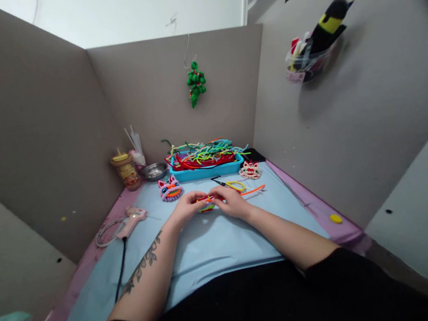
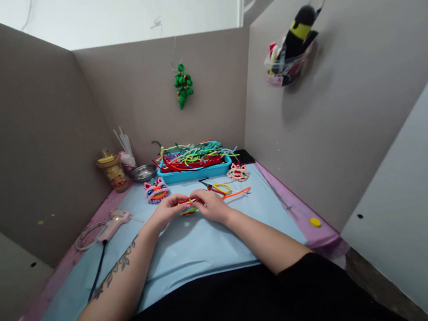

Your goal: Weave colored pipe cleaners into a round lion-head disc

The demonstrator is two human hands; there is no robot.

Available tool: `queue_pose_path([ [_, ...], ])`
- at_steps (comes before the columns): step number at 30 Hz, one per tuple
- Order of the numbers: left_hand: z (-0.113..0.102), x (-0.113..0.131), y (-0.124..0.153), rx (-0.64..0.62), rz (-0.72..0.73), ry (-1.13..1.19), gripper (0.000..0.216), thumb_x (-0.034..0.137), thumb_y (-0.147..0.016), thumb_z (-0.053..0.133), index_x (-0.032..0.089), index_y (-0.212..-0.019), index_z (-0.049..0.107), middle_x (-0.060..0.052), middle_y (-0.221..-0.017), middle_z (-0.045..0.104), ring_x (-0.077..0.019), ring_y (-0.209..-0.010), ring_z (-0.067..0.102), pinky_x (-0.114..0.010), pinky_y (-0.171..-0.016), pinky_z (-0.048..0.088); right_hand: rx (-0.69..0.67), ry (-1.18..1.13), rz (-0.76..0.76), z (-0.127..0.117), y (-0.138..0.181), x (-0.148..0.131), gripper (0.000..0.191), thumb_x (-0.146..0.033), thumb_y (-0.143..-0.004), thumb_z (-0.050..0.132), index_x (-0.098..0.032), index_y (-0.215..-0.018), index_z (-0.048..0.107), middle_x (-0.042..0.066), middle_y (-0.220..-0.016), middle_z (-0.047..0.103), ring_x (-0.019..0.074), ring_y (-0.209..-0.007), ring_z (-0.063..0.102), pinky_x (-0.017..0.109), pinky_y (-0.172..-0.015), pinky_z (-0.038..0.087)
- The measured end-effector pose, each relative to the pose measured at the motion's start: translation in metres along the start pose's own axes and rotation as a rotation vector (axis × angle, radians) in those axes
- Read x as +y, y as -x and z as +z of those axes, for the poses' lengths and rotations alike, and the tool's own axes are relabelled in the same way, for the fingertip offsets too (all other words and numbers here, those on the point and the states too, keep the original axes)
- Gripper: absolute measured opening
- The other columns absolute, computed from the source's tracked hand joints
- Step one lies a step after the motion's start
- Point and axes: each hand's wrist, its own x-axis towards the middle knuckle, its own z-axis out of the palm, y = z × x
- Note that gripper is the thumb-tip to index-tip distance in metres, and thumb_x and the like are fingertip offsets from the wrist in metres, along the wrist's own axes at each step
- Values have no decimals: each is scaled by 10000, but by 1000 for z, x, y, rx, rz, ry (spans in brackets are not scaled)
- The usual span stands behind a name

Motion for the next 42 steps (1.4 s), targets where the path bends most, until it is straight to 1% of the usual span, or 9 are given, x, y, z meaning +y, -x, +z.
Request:
queue_pose_path([
  [8,1,0,2,30,28,-168,397,426,-604,759,118,-822,637,-28,-696,650,-117,-603,576,-239,-600,437,-56,-38,78,2,1,3,277,-207,-792,571,-174,-1067,563,9,-734,627,129,-646,564,246,-639,439],
  [12,3,4,5,19,77,-293,395,447,-599,750,122,-790,635,-32,-708,645,-125,-623,565,-239,-599,431,-100,-22,54,2,-2,3,145,-194,-785,583,-169,-910,654,37,-798,660,130,-685,571,243,-651,425],
  [18,1,0,2,14,134,-342,369,441,-683,675,132,-884,651,-41,-773,653,-137,-661,563,-255,-638,433,-102,-55,89,1,-4,4,76,-153,-750,595,-165,-749,670,17,-707,641,123,-650,555,235,-622,411],
  [24,-6,-6,-5,225,182,-270,350,380,-751,594,156,-1019,618,-42,-852,637,-153,-758,574,-263,-694,439,-85,-200,209,2,-5,4,88,-230,-736,608,-160,-715,656,8,-696,625,120,-641,553,236,-616,428],
  [29,-10,0,-4,458,301,-403,234,374,-791,538,158,-819,624,-35,-765,597,-155,-729,541,-264,-673,428,-35,-328,367,1,-6,6,154,-300,-723,623,-149,-737,646,-12,-620,589,103,-562,506,216,-537,400],
  [31,-7,3,0,428,383,-543,228,368,-797,544,162,-764,634,-37,-737,585,-150,-694,521,-265,-660,420,-13,-318,368,0,-7,8,162,-307,-725,621,-147,-735,645,-10,-625,586,103,-564,499,217,-536,394],
  [33,-3,4,5,328,447,-686,214,354,-801,557,176,-838,669,-42,-760,589,-143,-672,509,-266,-658,420,12,-264,340,0,-7,8,148,-292,-731,614,-148,-728,650,-5,-640,590,107,-586,504,220,-554,397],
  [38,8,1,10,201,512,-834,265,298,-826,538,224,-1057,646,-79,-1056,604,-166,-854,574,-282,-772,445,48,-100,256,1,-7,6,109,-235,-754,603,-156,-724,671,13,-701,616,122,-663,537,238,-626,411],
  [42,9,4,11,246,549,-880,236,304,-814,549,218,-1010,647,-92,-1091,590,-208,-998,554,-330,-882,421,43,-9,200,1,-6,5,98,-207,-777,598,-169,-737,679,14,-711,615,129,-691,542,250,-661,410],
])
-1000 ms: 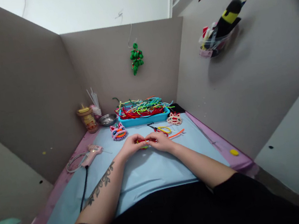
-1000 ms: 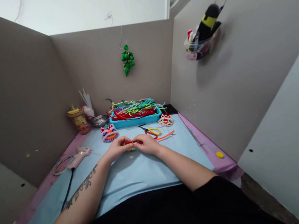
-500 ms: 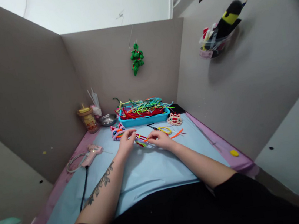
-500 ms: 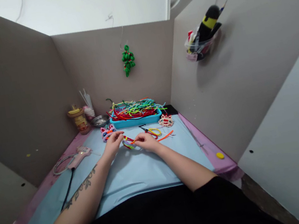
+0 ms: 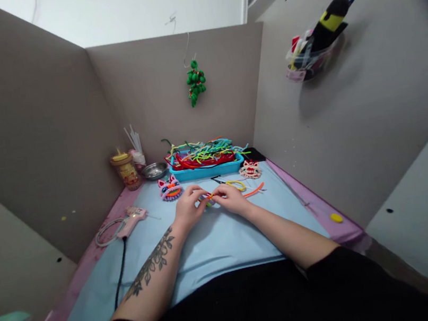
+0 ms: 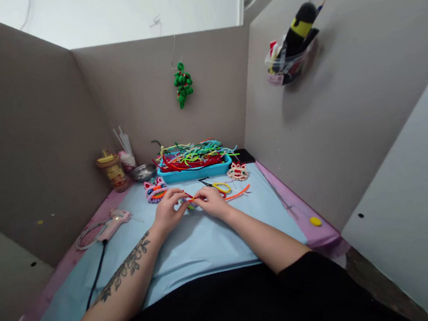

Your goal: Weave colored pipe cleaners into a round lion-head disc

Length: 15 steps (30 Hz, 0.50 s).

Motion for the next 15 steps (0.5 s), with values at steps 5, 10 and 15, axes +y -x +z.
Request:
queue_pose_path([
  [5,-2,-4,-4,-33,-39,16,388,265,-738,623,197,-1118,589,-103,-1105,624,-267,-1123,485,-427,-992,330,-12,105,-138,-1,2,2,84,-187,-801,597,-179,-788,679,27,-739,596,157,-757,535,294,-737,405],
  [10,4,-9,-3,-220,-126,278,301,233,-751,588,197,-1049,602,-60,-928,688,-198,-864,622,-337,-840,442,-40,227,-210,0,3,3,89,-184,-812,587,-195,-839,671,40,-777,590,180,-805,510,319,-756,388],
  [15,6,-10,-1,-283,-218,407,355,249,-732,614,172,-1074,563,-58,-854,698,-181,-761,643,-291,-706,479,-43,256,-192,1,5,1,130,-175,-786,612,-180,-916,617,38,-820,614,180,-805,511,311,-745,386],
])
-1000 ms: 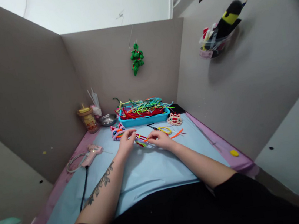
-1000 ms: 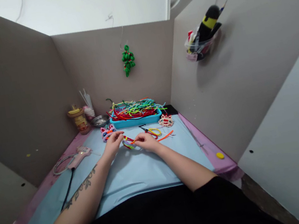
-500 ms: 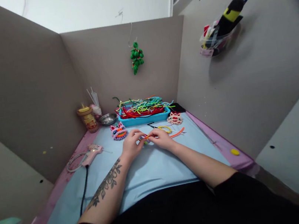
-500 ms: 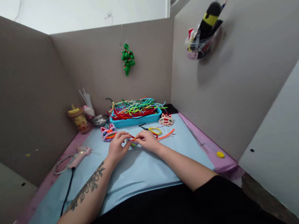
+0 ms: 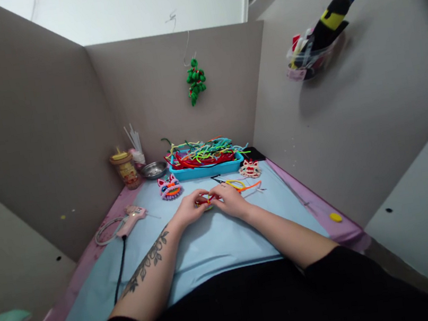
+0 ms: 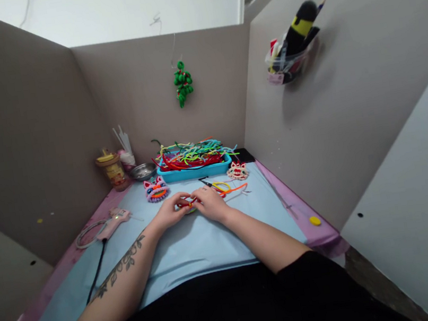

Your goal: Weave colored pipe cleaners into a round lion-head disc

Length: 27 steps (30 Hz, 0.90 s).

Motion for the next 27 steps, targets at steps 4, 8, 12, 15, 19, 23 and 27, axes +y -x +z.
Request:
queue_pose_path([
  [4,0,-2,-1,-4,-5,78,424,280,-709,660,168,-1099,534,-62,-846,696,-173,-755,644,-294,-707,486,-10,3,-5,0,0,-1,64,-174,-784,613,-181,-846,604,32,-782,607,177,-787,511,302,-732,386],
  [8,0,-5,-2,7,-59,171,508,295,-668,705,169,-1119,508,-50,-827,691,-165,-740,645,-299,-708,491,-25,32,-72,1,1,2,59,-180,-816,589,-195,-812,647,38,-776,603,175,-789,508,314,-764,378],
  [12,0,-8,-3,2,-117,212,535,302,-665,703,158,-1129,481,-52,-813,691,-164,-719,644,-288,-676,481,-32,105,-79,1,1,3,105,-181,-822,583,-215,-846,680,44,-792,594,178,-786,481,309,-740,363],
  [15,0,-8,-3,12,-115,198,526,296,-661,699,157,-1119,482,-38,-784,681,-161,-702,637,-279,-660,471,-47,167,-107,-1,1,0,123,-193,-835,571,-225,-841,690,49,-770,584,184,-782,455,313,-726,341],
  [19,1,-8,-3,3,-101,183,501,265,-662,685,161,-1106,476,-9,-749,660,-144,-680,623,-276,-663,473,-62,258,-154,-4,0,-5,154,-224,-861,539,-228,-835,690,57,-766,578,186,-783,438,317,-716,315],
  [23,2,-10,-4,-7,-110,176,523,253,-667,676,168,-1133,453,-7,-754,662,-151,-698,631,-273,-658,468,-61,308,-174,-4,0,-6,161,-225,-865,532,-228,-826,688,59,-772,577,186,-777,429,317,-709,308],
  [27,4,-11,-4,-8,-111,158,596,231,-677,659,165,-1209,401,-17,-785,666,-151,-708,628,-264,-652,457,-57,321,-173,-3,1,-5,155,-223,-864,534,-228,-852,688,58,-771,576,188,-781,428,320,-707,304],
])
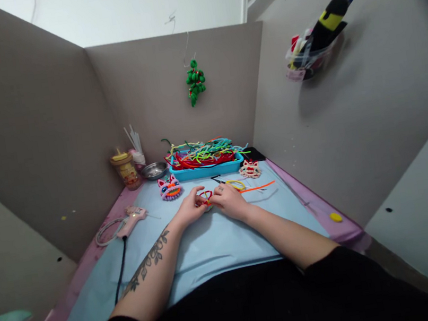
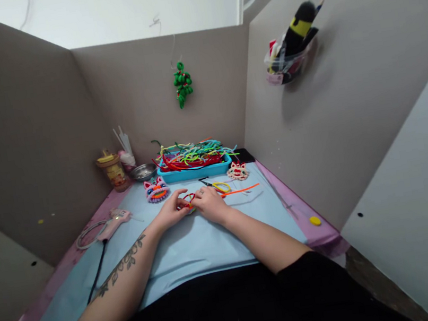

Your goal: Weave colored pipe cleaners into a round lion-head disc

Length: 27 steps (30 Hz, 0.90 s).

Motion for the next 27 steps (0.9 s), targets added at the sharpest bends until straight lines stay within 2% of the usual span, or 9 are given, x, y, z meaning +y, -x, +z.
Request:
queue_pose_path([
  [4,2,2,0,-7,1,11,634,214,-693,634,160,-1250,335,-19,-801,656,-144,-703,614,-262,-648,450,-18,-23,32,0,0,0,142,-239,-864,540,-224,-853,680,55,-790,586,190,-808,442,320,-725,306],
  [11,4,2,1,-10,17,47,566,185,-704,629,171,-1189,337,14,-746,625,-128,-688,600,-258,-667,453,-11,-114,151,0,0,-2,71,-195,-836,557,-198,-838,628,52,-849,615,197,-873,480,316,-783,334],
  [17,3,-1,1,20,44,-67,547,98,-689,609,184,-1168,358,17,-760,642,-122,-702,605,-252,-701,451,20,-262,268,4,-1,0,82,-146,-766,597,-190,-828,566,21,-800,613,184,-818,501,289,-730,356],
  [27,4,-2,1,19,101,-145,451,30,-696,532,197,-1095,402,22,-776,642,-130,-732,597,-257,-709,443,39,-352,290,3,-2,-1,76,-179,-757,610,-189,-807,553,12,-792,605,177,-813,504,294,-751,365],
])
